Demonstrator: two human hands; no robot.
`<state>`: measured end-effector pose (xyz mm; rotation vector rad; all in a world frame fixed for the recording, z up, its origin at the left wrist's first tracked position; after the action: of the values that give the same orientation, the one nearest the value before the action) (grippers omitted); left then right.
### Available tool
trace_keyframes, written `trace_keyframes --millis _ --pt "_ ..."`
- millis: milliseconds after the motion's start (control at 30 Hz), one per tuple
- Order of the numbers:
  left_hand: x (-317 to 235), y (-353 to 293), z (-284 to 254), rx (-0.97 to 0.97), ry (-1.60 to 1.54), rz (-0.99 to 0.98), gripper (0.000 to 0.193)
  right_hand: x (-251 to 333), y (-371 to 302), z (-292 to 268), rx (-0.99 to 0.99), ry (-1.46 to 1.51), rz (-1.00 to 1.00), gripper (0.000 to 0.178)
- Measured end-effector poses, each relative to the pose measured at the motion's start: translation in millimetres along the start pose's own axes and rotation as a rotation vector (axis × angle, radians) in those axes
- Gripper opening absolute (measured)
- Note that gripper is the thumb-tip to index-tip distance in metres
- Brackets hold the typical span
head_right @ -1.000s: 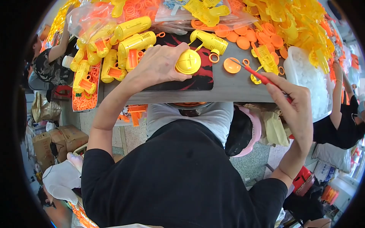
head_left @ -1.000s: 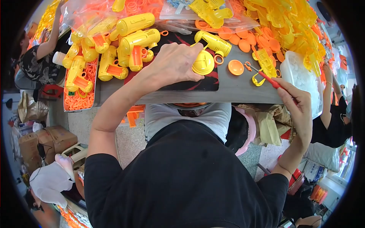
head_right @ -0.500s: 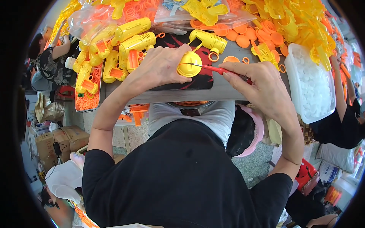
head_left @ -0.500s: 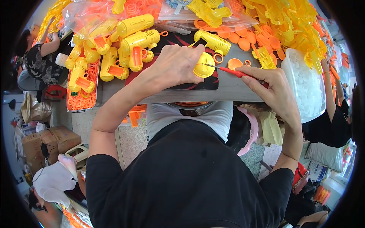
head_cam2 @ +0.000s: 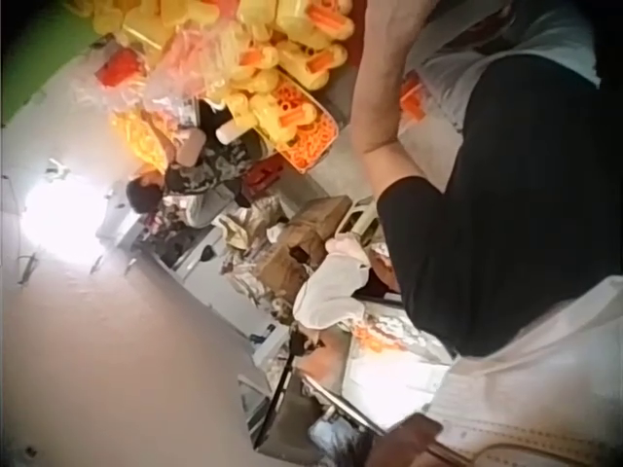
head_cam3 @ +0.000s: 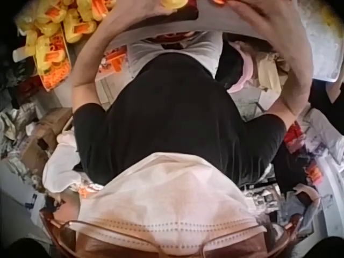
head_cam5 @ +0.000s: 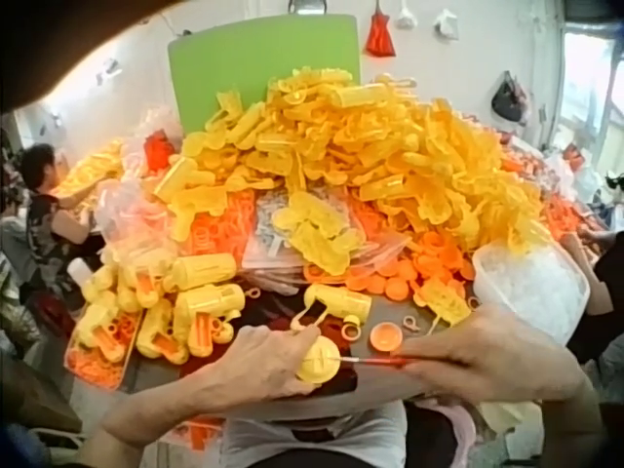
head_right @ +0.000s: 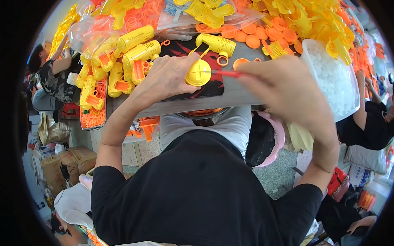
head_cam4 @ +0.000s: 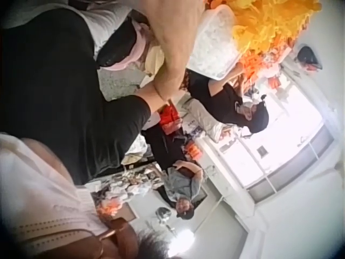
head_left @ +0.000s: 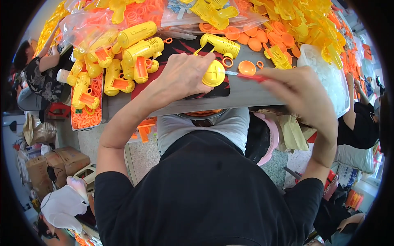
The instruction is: The recorder is assembling yellow toy dart guns by connecting various plastic components on a workbench.
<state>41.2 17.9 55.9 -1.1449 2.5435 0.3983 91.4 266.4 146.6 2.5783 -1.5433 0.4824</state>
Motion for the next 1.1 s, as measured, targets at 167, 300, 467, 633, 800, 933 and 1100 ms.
trace_keyframes --millis 167,300,467,633,800,933,1100 --pt "-1.9 10.2 -0.2 0.000 -0.072 0.059 0.055 -126.0 -109.9 4.4 -0.598 0.298 0.577 0.034" --pt "0.1 17.2 -1.1 0.000 -0.089 0.125 0.062 -238.3 -208.4 19.0 -0.920 -0.188 0.654 0.036" --pt "11.8 -4.2 -8.8 0.006 -0.123 -0.011 0.064 -296.5 -186.4 64.5 -0.852 -0.769 1.037 0.018" --pt "9.3 3.3 -13.8 0.025 -0.169 0.021 0.063 -316.6 -187.6 71.0 -0.687 -1.016 1.042 0.024" --pt "22.9 11.0 -12.1 -0.045 -0.397 -0.082 0.061 -247.4 -168.7 45.1 -0.971 -0.913 0.970 0.041" --pt "29.3 -4.2 -6.6 -0.109 -0.967 -0.251 0.056 -108.9 -37.4 118.1 -0.720 0.287 0.358 0.051" --pt "39.7 -32.4 33.4 -0.417 -1.509 -0.287 0.054 1.4 46.0 168.2 -0.502 1.546 -0.077 0.078"
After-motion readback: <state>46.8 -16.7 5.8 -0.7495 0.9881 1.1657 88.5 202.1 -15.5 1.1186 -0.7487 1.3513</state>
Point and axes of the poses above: each hand's wrist, its own y-axis towards the middle knuckle, its own z-axis out of the palm, x = y × z, the point moved 2 cm from there along y, towards the middle knuckle, and after that the axes turned 10 degrees about -y, right-handed, at the moved point
